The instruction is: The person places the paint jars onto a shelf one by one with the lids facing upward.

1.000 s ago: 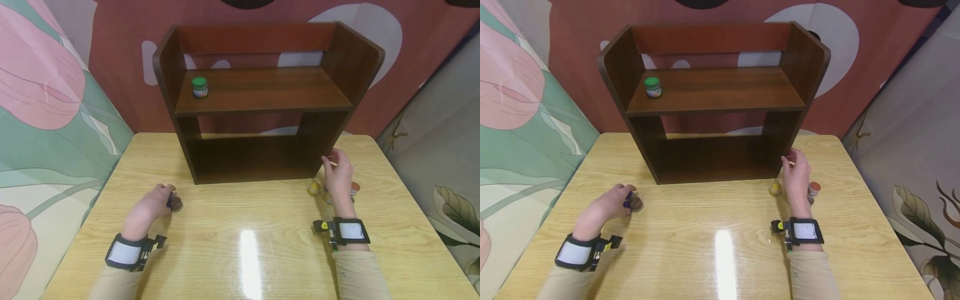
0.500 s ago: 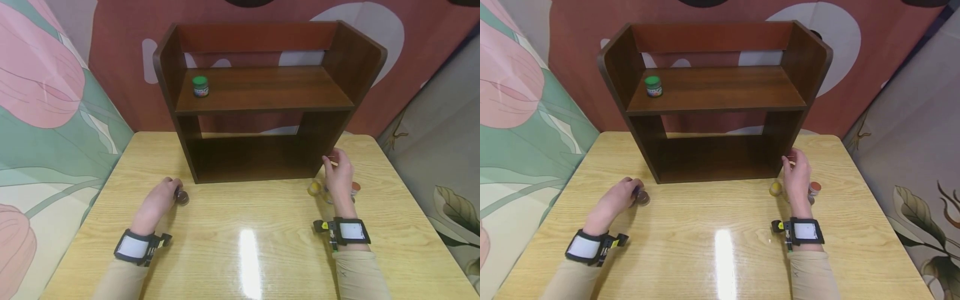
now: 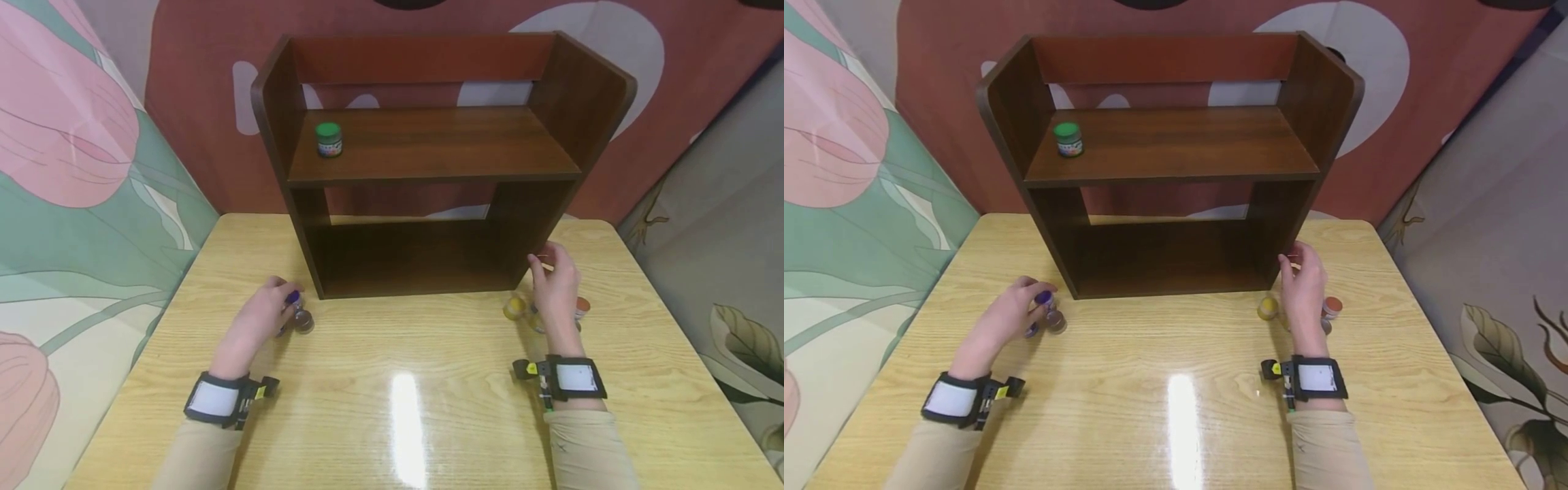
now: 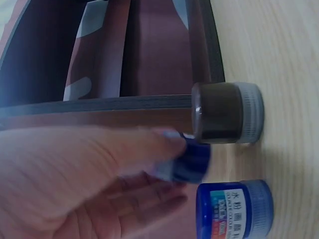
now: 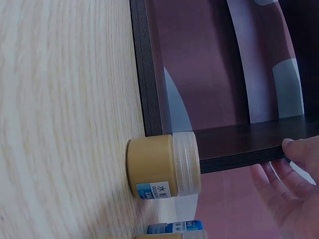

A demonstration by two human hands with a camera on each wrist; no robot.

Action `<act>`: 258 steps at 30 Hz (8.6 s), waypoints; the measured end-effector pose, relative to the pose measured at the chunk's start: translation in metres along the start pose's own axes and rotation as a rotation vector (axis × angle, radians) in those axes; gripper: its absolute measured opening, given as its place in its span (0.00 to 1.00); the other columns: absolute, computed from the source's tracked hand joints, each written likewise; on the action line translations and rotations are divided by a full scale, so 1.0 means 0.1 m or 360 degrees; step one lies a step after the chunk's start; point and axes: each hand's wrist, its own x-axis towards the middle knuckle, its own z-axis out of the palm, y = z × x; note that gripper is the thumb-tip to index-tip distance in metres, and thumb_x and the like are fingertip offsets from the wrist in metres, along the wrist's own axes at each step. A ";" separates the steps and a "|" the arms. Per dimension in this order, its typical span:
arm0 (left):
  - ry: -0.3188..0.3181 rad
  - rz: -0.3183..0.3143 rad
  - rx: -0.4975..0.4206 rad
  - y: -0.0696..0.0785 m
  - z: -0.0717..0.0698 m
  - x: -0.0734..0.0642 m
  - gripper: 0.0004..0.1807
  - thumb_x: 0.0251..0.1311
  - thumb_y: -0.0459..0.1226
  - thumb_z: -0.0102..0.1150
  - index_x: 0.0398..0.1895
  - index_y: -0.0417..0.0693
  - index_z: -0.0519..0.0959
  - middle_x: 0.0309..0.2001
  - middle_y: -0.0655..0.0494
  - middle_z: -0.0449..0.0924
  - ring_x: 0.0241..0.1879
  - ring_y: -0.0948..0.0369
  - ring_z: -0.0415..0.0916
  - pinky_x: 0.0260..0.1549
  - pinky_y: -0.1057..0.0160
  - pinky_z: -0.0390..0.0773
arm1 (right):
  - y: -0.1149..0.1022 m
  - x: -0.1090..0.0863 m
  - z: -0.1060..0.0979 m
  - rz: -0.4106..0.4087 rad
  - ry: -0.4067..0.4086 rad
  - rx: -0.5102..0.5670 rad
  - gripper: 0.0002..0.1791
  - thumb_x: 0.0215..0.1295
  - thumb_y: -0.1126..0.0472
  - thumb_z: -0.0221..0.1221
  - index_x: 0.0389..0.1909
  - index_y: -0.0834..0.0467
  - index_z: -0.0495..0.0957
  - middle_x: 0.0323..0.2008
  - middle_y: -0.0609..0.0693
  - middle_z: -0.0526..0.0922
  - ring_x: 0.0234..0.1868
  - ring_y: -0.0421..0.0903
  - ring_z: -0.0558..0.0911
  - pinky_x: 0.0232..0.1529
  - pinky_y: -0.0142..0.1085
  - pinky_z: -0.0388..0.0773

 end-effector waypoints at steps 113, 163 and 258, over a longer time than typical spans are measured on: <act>-0.0166 0.0352 -0.0203 0.77 0.56 0.33 0.14 0.59 0.30 0.72 0.44 0.46 0.76 0.35 0.57 0.77 0.36 0.61 0.76 0.36 0.62 0.81 | 0.06 0.01 0.01 -0.0093 0.0022 0.0024 0.15 0.72 0.69 0.59 0.56 0.70 0.75 0.48 0.65 0.81 0.49 0.61 0.82 0.49 0.55 0.81; 0.0231 0.0413 -0.0749 0.84 0.37 0.38 0.20 0.59 0.26 0.70 0.53 0.45 0.77 0.47 0.53 0.82 0.48 0.57 0.81 0.48 0.57 0.83 | 0.06 0.00 0.02 -0.0037 -0.0008 0.0033 0.16 0.74 0.67 0.57 0.58 0.68 0.74 0.50 0.65 0.81 0.52 0.61 0.81 0.52 0.53 0.80; 0.0853 0.0680 -0.0863 1.18 0.16 0.38 0.26 0.54 0.27 0.74 0.58 0.42 0.79 0.59 0.51 0.81 0.54 0.56 0.81 0.53 0.64 0.79 | 0.06 -0.02 0.01 -0.0025 -0.0007 0.0018 0.16 0.74 0.66 0.58 0.59 0.67 0.74 0.52 0.65 0.80 0.53 0.61 0.81 0.53 0.54 0.80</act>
